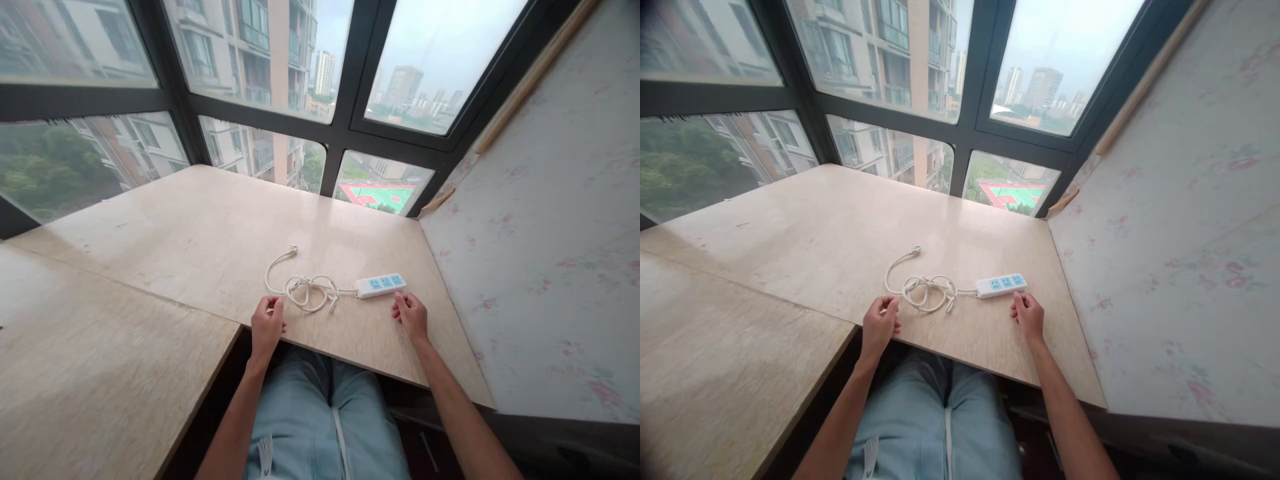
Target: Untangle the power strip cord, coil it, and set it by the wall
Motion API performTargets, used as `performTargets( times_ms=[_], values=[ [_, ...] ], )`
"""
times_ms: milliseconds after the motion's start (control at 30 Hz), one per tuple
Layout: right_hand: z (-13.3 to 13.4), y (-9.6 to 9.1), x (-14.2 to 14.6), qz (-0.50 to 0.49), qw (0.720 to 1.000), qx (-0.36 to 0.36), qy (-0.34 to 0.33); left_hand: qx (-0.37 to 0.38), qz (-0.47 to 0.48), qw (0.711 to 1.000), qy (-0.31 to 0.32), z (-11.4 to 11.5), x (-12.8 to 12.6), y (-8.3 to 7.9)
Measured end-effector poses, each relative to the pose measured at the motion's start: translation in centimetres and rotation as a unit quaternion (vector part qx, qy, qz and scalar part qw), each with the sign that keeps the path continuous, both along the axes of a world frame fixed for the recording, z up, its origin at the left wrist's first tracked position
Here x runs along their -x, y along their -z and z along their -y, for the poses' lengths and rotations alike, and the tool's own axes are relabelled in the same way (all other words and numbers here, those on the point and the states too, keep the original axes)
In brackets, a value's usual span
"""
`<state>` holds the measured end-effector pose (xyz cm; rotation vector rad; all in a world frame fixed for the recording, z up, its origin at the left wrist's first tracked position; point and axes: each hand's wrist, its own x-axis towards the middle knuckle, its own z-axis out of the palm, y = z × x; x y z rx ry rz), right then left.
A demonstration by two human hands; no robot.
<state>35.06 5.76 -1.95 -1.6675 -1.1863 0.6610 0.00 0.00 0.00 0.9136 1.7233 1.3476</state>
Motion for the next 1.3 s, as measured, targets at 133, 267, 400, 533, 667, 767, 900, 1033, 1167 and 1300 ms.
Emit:
performTargets(
  times_ms=[133, 267, 400, 533, 667, 767, 900, 1033, 1167, 1300],
  values=[
    [-0.1, 0.1, -0.2, -0.010, 1.000, -0.003, -0.002, -0.041, -0.049, 0.998, -0.023, -1.5, 1.1, 0.0],
    [-0.1, 0.3, -0.3, -0.015, 1.000, -0.009, -0.004, 0.002, -0.206, 0.979, 0.011, -2.7, 0.8, -0.3],
    [-0.1, 0.2, -0.3, -0.020, 1.000, -0.010, -0.004, 0.041, -0.339, 0.939, 0.040, -2.5, -0.6, -0.5],
    [0.0, 0.1, -0.3, -0.027, 1.000, -0.011, 0.000, 0.011, -0.387, 0.921, 0.038, -1.9, -1.5, 0.3],
    [0.0, 0.1, -0.3, -0.028, 1.000, -0.011, 0.000, -0.071, -0.371, 0.926, 0.017, -1.4, -1.2, 1.7],
    [0.0, 0.1, -0.4, -0.026, 1.000, -0.006, -0.001, -0.118, -0.353, 0.928, 0.015, -1.2, -0.9, 2.4],
    [0.0, 0.1, -0.4, -0.029, 1.000, -0.002, 0.002, -0.142, -0.334, 0.932, 0.004, -0.9, -0.8, 2.7],
    [0.0, -0.1, -0.3, -0.031, 0.999, 0.003, 0.007, -0.139, -0.303, 0.943, 0.017, -0.7, -0.5, 2.6],
    [0.2, -0.4, -0.2, -0.030, 1.000, 0.005, 0.008, -0.115, -0.272, 0.953, 0.067, -0.4, 0.0, 2.4],
    [0.2, -0.6, 0.0, -0.032, 0.999, 0.007, 0.011, -0.099, -0.340, 0.929, 0.110, -0.3, 0.0, 1.9]
  ],
)
